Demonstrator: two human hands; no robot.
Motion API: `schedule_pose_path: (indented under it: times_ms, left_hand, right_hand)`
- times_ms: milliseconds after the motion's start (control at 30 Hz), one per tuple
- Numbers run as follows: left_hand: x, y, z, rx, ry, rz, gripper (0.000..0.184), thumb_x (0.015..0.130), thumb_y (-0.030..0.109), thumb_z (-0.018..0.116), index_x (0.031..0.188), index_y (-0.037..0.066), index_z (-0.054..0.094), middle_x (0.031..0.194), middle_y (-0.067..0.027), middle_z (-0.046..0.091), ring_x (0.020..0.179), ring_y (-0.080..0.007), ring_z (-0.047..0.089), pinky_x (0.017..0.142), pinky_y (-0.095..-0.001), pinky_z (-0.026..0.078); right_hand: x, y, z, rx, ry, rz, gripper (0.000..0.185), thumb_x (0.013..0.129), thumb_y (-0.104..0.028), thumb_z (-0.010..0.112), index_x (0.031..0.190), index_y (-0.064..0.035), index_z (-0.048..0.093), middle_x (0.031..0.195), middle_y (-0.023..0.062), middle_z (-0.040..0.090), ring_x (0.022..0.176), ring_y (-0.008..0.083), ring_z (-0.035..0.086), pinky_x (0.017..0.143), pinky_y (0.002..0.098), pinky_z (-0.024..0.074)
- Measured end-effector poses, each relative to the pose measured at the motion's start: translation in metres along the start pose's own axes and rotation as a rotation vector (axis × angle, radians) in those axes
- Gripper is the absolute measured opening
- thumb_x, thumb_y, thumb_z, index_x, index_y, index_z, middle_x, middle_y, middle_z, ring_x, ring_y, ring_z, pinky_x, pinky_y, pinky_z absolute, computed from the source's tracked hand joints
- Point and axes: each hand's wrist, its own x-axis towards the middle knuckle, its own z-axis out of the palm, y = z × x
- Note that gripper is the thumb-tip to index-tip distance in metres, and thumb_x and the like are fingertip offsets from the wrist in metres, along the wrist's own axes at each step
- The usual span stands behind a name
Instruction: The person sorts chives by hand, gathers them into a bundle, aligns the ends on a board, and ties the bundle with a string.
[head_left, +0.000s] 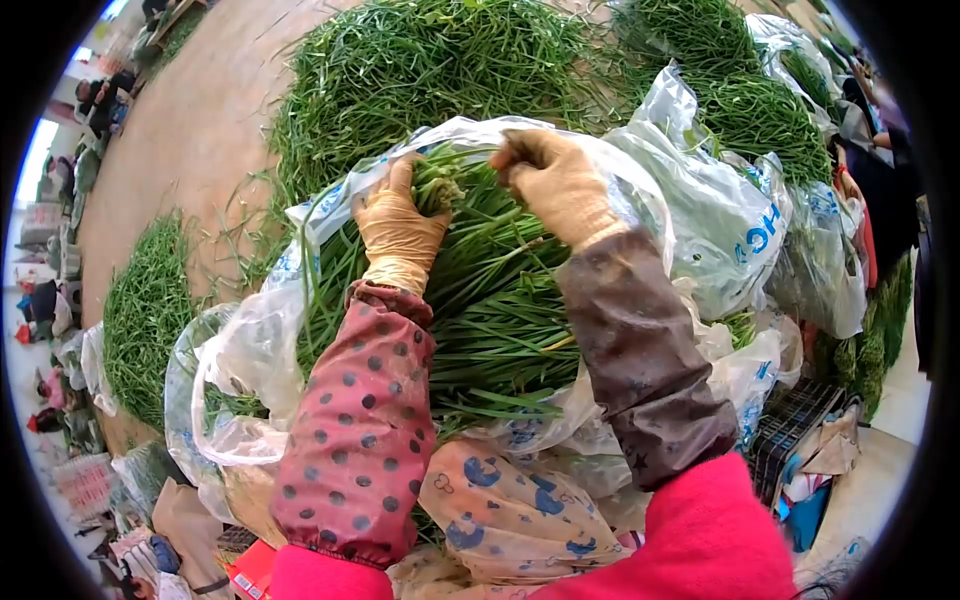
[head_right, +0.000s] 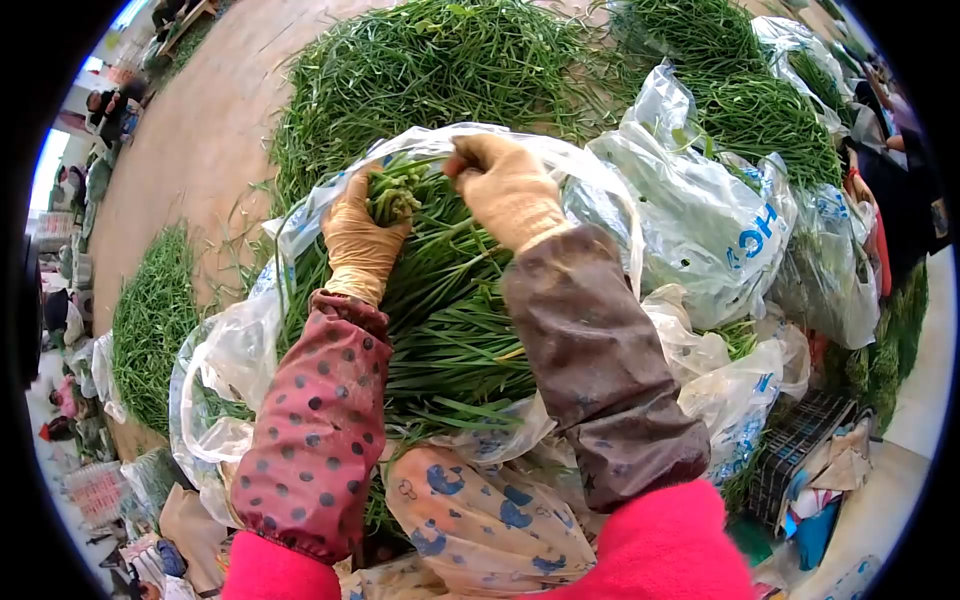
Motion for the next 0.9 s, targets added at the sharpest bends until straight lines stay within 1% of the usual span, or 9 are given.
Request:
schedule_pose_path:
  times_ms: [133, 233, 367, 400, 467, 567, 700, 833, 900]
  left_hand:
    - [0.002, 0.000, -0.018, -0.169, 0.110, -0.044, 0.059, 0.063, 0.022, 0.082, 0.114, 0.014, 0.055, 0.100, -0.0091, 0.066, 0.096, -0.0305, 0.061, 0.095, -0.0440, 0.039]
    - [-0.005, 0.004, -0.031, -0.256, 0.112, -0.024, 0.058, 0.063, 0.017, 0.083, 0.114, 0.012, 0.055, 0.095, -0.0115, 0.066, 0.086, -0.0313, 0.064, 0.083, -0.0404, 0.049]
    - [-0.005, 0.003, -0.037, -0.364, 0.166, -0.050, 0.057, 0.063, 0.014, 0.083, 0.112, 0.011, 0.053, 0.094, -0.0128, 0.065, 0.087, -0.0305, 0.065, 0.078, -0.0387, 0.052]
    - [-0.007, 0.005, -0.042, -0.342, 0.156, -0.021, 0.059, 0.067, 0.007, 0.082, 0.116, 0.008, 0.049, 0.100, -0.0075, 0.062, 0.089, -0.0173, 0.061, 0.081, -0.0304, 0.051]
    - [-0.012, 0.003, -0.051, -0.442, 0.158, -0.047, 0.060, 0.067, 0.003, 0.081, 0.117, 0.009, 0.049, 0.101, -0.0066, 0.062, 0.089, -0.0162, 0.061, 0.081, -0.0294, 0.051]
    - [-0.018, 0.001, -0.067, -0.626, 0.113, -0.124, 0.064, 0.066, -0.006, 0.079, 0.120, 0.009, 0.047, 0.105, -0.0047, 0.061, 0.091, -0.0138, 0.060, 0.083, -0.0269, 0.051]
    - [-0.020, -0.001, -0.079, -0.777, 0.114, -0.063, 0.066, 0.069, -0.007, 0.077, 0.125, 0.008, 0.045, 0.109, -0.0044, 0.059, 0.095, -0.0140, 0.059, 0.085, -0.0277, 0.051]
    - [-0.024, -0.009, -0.091, -1.148, -0.010, -0.039, 0.070, 0.083, 0.018, 0.074, 0.141, 0.013, 0.036, 0.122, -0.0069, 0.053, 0.112, -0.0192, 0.054, 0.097, -0.0338, 0.047]
    - [-0.022, -0.013, -0.114, -1.943, -0.193, -0.643, 0.057, 0.092, 0.040, 0.062, 0.140, 0.017, 0.041, 0.128, -0.0053, 0.053, 0.116, -0.0200, 0.053, 0.102, -0.0369, 0.045]
  right_hand:
    - [-0.013, -0.020, -0.011, -0.372, -0.175, 0.142, 0.014, 0.085, -0.007, 0.061, 0.094, 0.0021, 0.066, 0.082, 0.0062, 0.067, 0.075, 0.0124, 0.061, 0.068, 0.0272, 0.0494]
    - [-0.023, -0.032, -0.005, -0.666, -0.122, -0.118, 0.026, 0.084, -0.012, 0.067, 0.106, 0.0012, 0.064, 0.082, 0.0082, 0.066, 0.077, 0.0133, 0.061, 0.072, 0.0280, 0.0492]
    - [-0.033, -0.032, 0.004, -0.370, -0.300, -0.068, 0.048, 0.082, -0.029, 0.073, 0.122, -0.0078, 0.058, 0.106, 0.0118, 0.066, 0.099, 0.0254, 0.064, 0.086, 0.0350, 0.0499]
    - [-0.031, -0.031, 0.011, -0.164, -0.240, -0.014, 0.045, 0.081, -0.020, 0.075, 0.120, -0.0050, 0.058, 0.104, 0.0109, 0.066, 0.099, 0.0219, 0.064, 0.084, 0.0319, 0.0509]
    - [-0.031, -0.031, 0.016, 0.269, -0.148, 0.136, 0.053, 0.076, 0.004, 0.075, 0.123, 0.0000, 0.053, 0.107, 0.0093, 0.063, 0.099, 0.0158, 0.061, 0.081, 0.0246, 0.0533]
    - [-0.030, -0.020, 0.046, 0.869, -0.059, 0.089, 0.065, 0.075, 0.002, 0.077, 0.131, -0.0016, 0.045, 0.117, 0.0135, 0.059, 0.105, 0.0210, 0.060, 0.083, 0.0253, 0.0543]
    - [-0.034, -0.039, 0.081, 0.583, -0.097, 0.061, 0.095, 0.067, -0.013, 0.088, 0.143, -0.0066, 0.032, 0.127, 0.0191, 0.054, 0.116, 0.0270, 0.054, 0.091, 0.0316, 0.0520]
    - [-0.037, -0.060, 0.118, 0.706, -0.237, -0.338, 0.091, 0.058, -0.001, 0.087, 0.135, -0.0068, 0.037, 0.116, 0.0123, 0.059, 0.104, 0.0223, 0.061, 0.090, 0.0303, 0.0537]
    - [-0.051, -0.070, 0.125, 0.484, -0.287, -0.361, 0.087, 0.061, -0.001, 0.084, 0.135, -0.0068, 0.037, 0.119, 0.0118, 0.057, 0.108, 0.0243, 0.059, 0.093, 0.0320, 0.0524]
